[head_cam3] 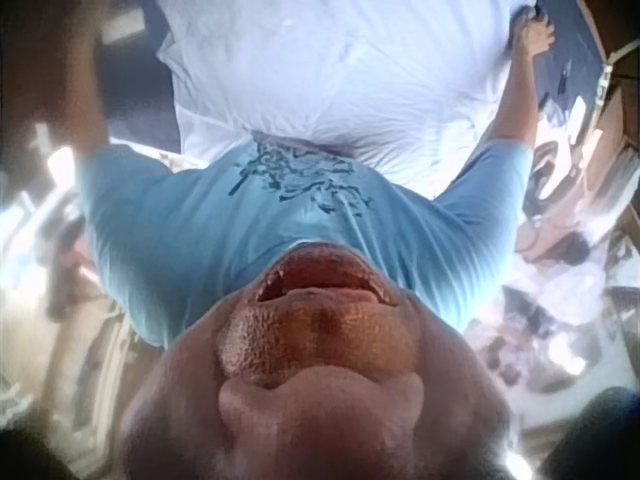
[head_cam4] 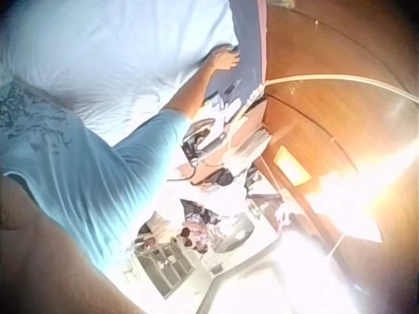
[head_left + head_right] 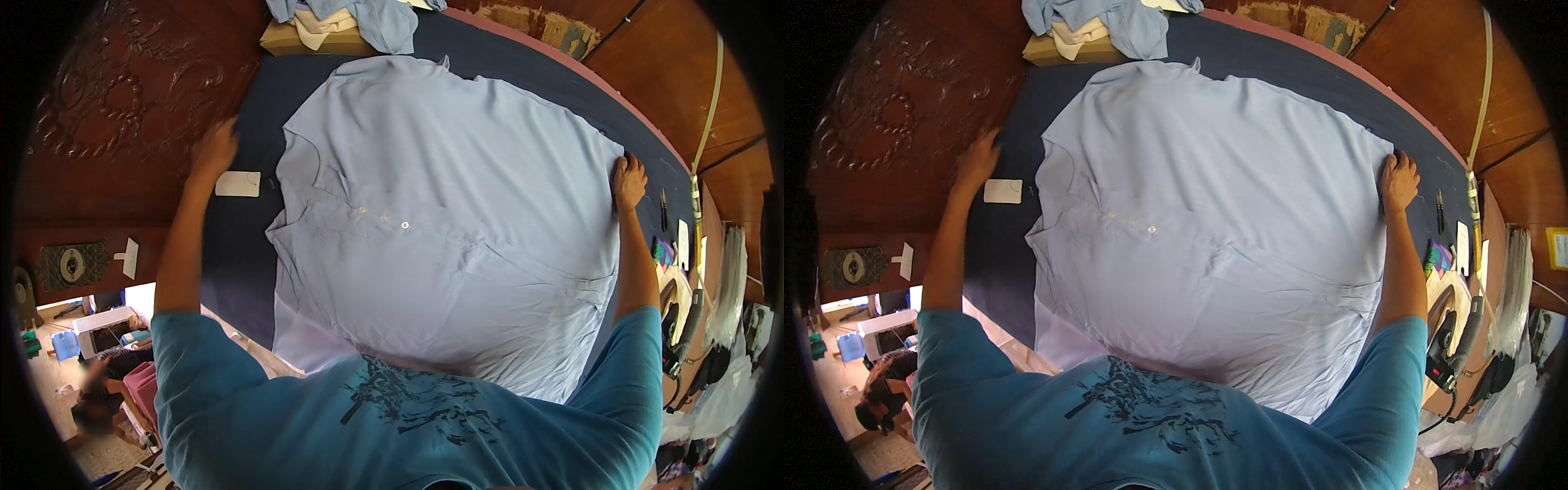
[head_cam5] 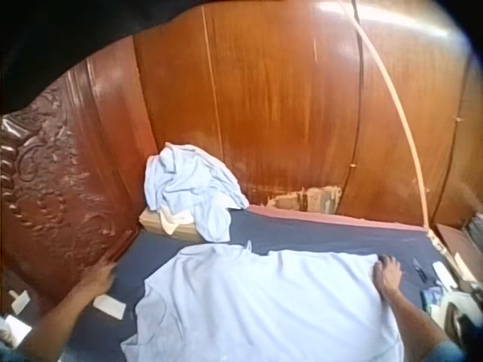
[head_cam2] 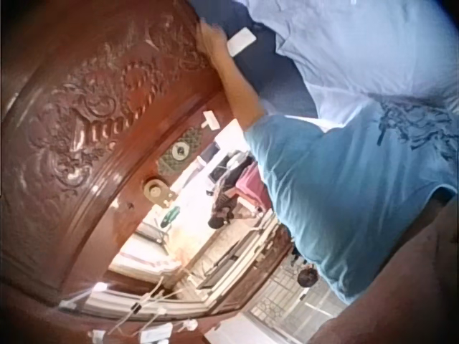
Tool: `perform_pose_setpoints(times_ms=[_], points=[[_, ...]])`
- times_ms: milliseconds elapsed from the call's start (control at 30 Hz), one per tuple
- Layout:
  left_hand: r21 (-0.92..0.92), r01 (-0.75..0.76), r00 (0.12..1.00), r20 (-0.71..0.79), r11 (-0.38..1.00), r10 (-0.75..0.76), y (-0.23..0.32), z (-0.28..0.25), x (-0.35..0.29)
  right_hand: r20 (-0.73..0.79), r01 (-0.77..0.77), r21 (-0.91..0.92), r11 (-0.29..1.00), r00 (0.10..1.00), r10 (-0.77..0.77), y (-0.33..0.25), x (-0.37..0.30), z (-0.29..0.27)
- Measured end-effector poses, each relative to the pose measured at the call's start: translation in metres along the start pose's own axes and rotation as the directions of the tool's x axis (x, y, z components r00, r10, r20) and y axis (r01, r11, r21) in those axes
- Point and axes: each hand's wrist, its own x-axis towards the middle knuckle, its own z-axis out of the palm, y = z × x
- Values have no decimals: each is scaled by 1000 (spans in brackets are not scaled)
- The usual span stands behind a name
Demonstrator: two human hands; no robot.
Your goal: The person irons a blue shirt on a padded surface using a heavy-duty steam iron. They press the iron against the fabric while moving it, reposition the shirt multiple times to iron different areas, and use their free hand to flatten the material.
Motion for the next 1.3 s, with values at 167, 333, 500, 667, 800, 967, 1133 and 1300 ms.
perform_pose_setpoints(times_ms=[167, 333, 500, 667, 800, 967, 1133, 1300], points=[[-608, -211, 967, -247, 765, 70, 152, -10, 74, 14, -76, -5, 997, 997, 76, -10, 12, -5], [-330, -297, 954, -144, 896, 263, 216, -24, 74, -83, -8, 45, 999, 996, 12, -12, 4, -4], [-135, -542, 705, -610, 829, 362, 188, 2, 46, -84, 17, 29, 999, 996, -15, -15, 3, -5], [-5, -797, 506, -553, 604, 662, 181, 9, -49, -106, 17, 43, 999, 994, -12, -13, 2, -6], [-422, -585, 758, -587, 692, 283, 194, -13, 4, -117, 24, -1, 1000, 993, -24, -18, 1, -7], [-379, -246, 954, 66, 892, 291, 244, -9, 61, -138, 46, 20, 999, 989, -43, -13, 2, -3], [-290, -528, 840, -36, 798, 542, 246, -9, 106, -129, 40, 87, 995, 991, -29, -25, -4, -8], [-551, -567, 771, -617, 612, 158, 262, -79, 106, -132, 27, 89, 996, 991, -15, -21, -4, -10]])
